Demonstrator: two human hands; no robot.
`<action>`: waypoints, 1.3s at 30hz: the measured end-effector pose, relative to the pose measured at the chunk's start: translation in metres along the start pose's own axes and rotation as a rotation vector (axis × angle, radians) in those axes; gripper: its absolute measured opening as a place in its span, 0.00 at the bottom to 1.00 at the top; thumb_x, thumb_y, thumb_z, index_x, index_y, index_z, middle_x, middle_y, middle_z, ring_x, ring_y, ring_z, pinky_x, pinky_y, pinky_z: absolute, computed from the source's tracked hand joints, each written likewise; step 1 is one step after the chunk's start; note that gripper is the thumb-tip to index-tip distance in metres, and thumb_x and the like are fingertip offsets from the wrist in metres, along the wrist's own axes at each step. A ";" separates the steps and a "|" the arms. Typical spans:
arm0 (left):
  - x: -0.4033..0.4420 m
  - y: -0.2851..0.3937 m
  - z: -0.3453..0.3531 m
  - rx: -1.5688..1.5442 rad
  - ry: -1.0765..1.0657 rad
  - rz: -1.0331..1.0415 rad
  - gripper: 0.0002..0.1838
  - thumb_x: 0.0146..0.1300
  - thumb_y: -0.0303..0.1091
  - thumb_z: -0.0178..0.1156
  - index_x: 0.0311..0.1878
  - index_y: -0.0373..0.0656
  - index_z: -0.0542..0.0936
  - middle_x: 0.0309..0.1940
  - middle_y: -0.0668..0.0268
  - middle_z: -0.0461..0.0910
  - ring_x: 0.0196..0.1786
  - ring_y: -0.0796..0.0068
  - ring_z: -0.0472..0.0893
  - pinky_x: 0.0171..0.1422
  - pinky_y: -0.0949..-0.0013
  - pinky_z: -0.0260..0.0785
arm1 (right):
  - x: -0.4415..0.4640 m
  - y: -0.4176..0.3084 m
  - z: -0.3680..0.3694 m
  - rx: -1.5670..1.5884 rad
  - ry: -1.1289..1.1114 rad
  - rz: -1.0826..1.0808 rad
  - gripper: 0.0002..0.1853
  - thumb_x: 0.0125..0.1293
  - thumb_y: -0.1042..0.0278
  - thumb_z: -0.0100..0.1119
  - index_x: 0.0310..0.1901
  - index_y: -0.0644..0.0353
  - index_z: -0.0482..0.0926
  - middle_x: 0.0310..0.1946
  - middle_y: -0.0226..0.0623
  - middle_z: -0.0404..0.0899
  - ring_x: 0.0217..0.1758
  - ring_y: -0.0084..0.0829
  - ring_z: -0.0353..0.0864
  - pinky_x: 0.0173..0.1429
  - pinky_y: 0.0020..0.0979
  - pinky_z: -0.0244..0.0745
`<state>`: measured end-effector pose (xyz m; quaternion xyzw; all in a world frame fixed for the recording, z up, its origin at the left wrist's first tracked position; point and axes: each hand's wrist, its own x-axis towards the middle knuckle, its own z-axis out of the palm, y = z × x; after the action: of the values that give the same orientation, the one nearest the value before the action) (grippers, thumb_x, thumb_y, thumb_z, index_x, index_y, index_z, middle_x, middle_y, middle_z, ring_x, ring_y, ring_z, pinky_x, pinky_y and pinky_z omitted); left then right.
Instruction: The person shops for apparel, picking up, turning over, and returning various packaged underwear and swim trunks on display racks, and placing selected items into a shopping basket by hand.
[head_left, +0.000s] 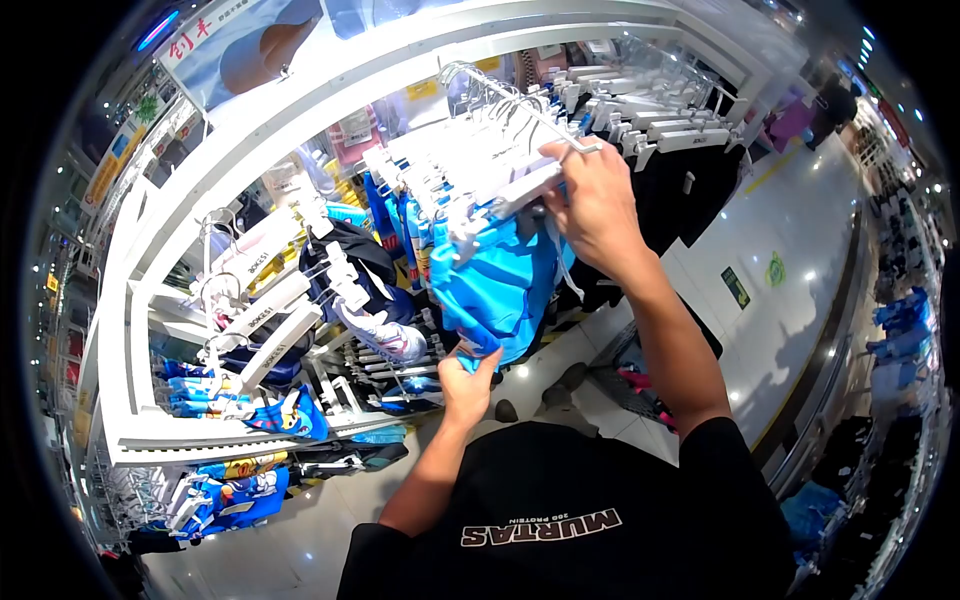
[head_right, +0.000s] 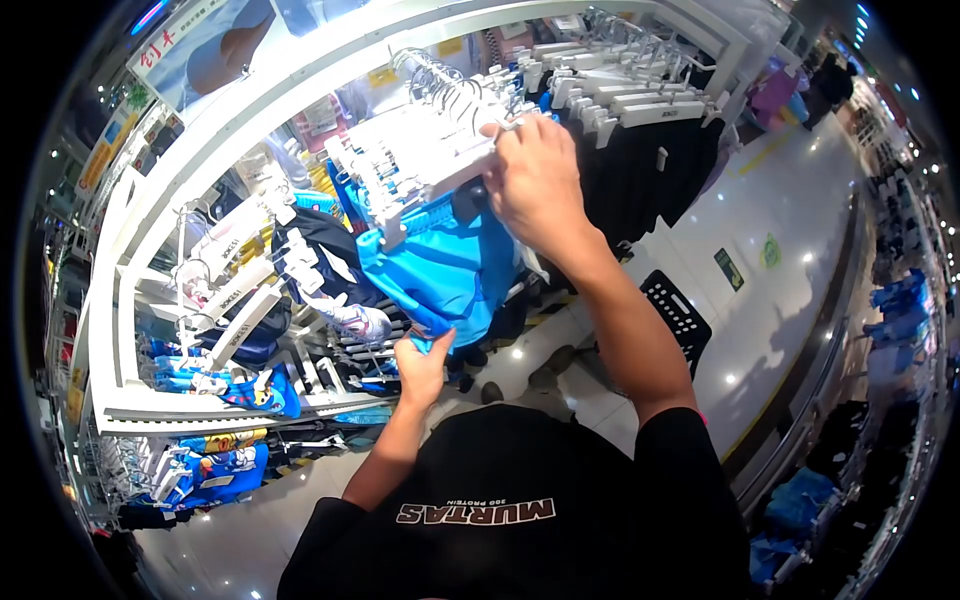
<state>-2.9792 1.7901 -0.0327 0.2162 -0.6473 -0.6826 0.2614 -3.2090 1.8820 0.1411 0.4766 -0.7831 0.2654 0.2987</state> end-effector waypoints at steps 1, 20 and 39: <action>0.002 -0.007 -0.002 0.045 -0.025 -0.003 0.09 0.65 0.31 0.70 0.43 0.36 0.85 0.35 0.70 0.83 0.38 0.84 0.76 0.45 0.73 0.71 | -0.002 0.001 0.006 -0.025 -0.021 -0.018 0.23 0.56 0.75 0.68 0.55 0.57 0.78 0.47 0.42 0.77 0.52 0.48 0.74 0.62 0.45 0.67; -0.007 -0.101 -0.019 -0.088 -0.034 -0.393 0.12 0.74 0.34 0.61 0.53 0.38 0.78 0.41 0.64 0.84 0.37 0.77 0.83 0.40 0.75 0.76 | -0.218 0.050 -0.009 0.182 0.004 0.666 0.25 0.63 0.66 0.68 0.61 0.60 0.77 0.62 0.48 0.76 0.70 0.48 0.73 0.72 0.41 0.68; -0.021 -0.101 0.089 0.220 -0.802 -0.420 0.09 0.71 0.31 0.64 0.48 0.36 0.81 0.34 0.69 0.83 0.37 0.84 0.80 0.43 0.77 0.71 | -0.470 0.095 -0.068 -0.639 -0.346 1.152 0.14 0.55 0.58 0.73 0.41 0.51 0.83 0.37 0.33 0.81 0.47 0.41 0.79 0.58 0.46 0.65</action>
<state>-3.0270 1.8744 -0.1286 0.0881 -0.7080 -0.6778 -0.1778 -3.1081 2.2446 -0.1642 -0.0924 -0.9883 0.0578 0.1064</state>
